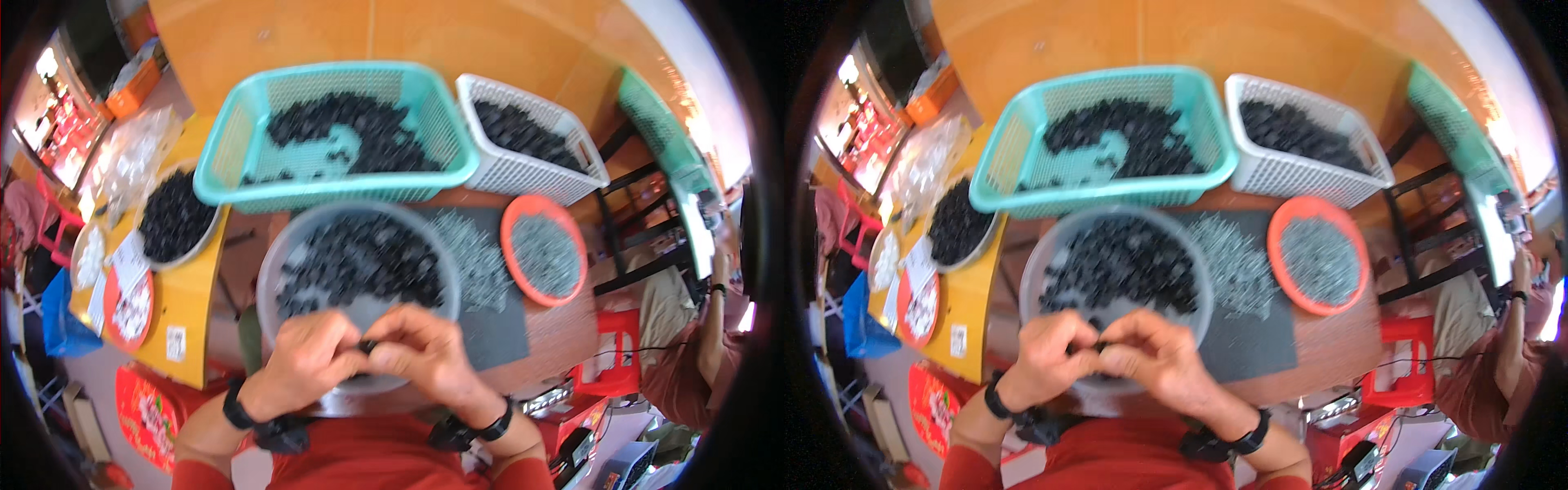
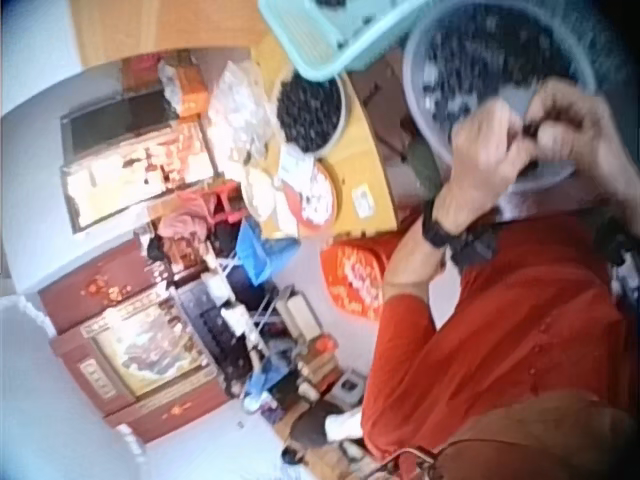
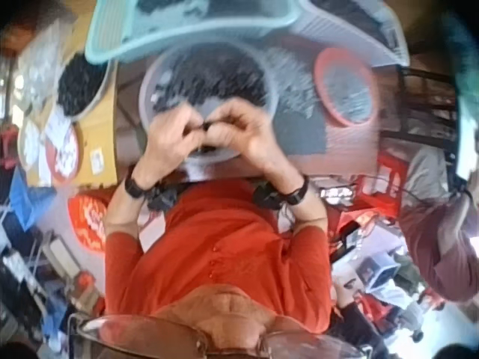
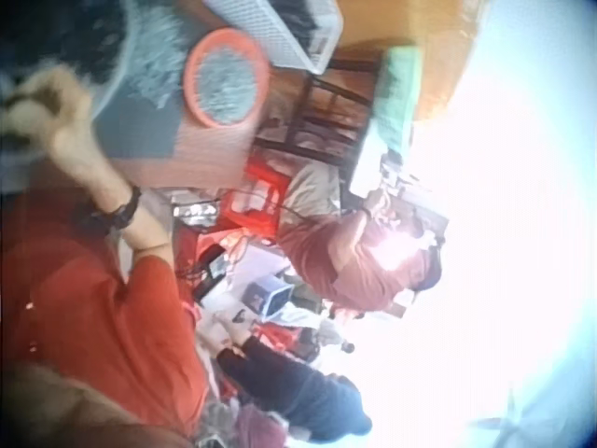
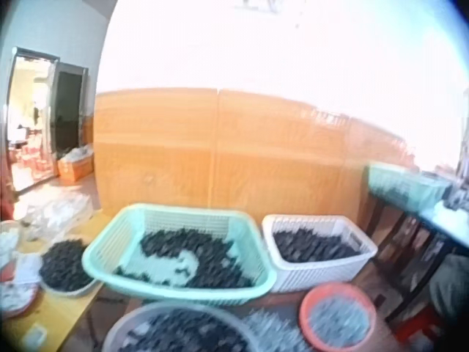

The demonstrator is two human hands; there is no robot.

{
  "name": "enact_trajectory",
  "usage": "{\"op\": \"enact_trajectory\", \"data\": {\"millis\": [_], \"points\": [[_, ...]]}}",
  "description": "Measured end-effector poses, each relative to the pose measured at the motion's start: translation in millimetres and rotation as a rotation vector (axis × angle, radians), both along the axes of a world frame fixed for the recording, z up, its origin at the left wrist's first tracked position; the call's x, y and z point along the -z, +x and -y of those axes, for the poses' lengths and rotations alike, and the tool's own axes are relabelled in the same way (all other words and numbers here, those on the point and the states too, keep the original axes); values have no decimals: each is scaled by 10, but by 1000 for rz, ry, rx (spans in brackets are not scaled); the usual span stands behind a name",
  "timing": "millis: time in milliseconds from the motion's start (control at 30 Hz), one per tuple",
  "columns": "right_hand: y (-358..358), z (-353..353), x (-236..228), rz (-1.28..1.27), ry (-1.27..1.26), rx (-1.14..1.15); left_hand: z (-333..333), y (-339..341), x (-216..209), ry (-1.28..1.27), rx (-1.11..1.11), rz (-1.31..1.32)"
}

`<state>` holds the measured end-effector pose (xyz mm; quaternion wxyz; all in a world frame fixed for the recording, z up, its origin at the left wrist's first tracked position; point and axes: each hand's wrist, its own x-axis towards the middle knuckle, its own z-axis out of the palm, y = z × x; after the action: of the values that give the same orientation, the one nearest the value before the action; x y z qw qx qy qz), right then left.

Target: Manually assembling small grey needle-like components into black plastic base parts on a workbench.

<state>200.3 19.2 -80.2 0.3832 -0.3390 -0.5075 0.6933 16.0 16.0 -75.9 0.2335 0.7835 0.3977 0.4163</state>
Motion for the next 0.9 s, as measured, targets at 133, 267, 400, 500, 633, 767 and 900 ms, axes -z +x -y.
{"op": "enact_trajectory", "data": {"millis": [133,267,400,500,633,767,900], "points": [[70,-99,17,-115,-155,-116,-20,49,36,67,-18,-51],[82,-101,-43,-97,-133,-70,4,96,-71,25,-27,-60],[174,-143,-72,214,109,155,64,46,-16,-140,-48,-6],[279,-216,-80,300,165,266,115,-18,-2,-186,-76,-3],[546,-595,-46,397,519,471,38,-101,79,-114,-133,-13],[709,-1137,-404,590,511,622,86,-212,76,-181,-172,44],[951,-1997,-609,987,747,698,8,-201,90,-179,-140,-46]]}}
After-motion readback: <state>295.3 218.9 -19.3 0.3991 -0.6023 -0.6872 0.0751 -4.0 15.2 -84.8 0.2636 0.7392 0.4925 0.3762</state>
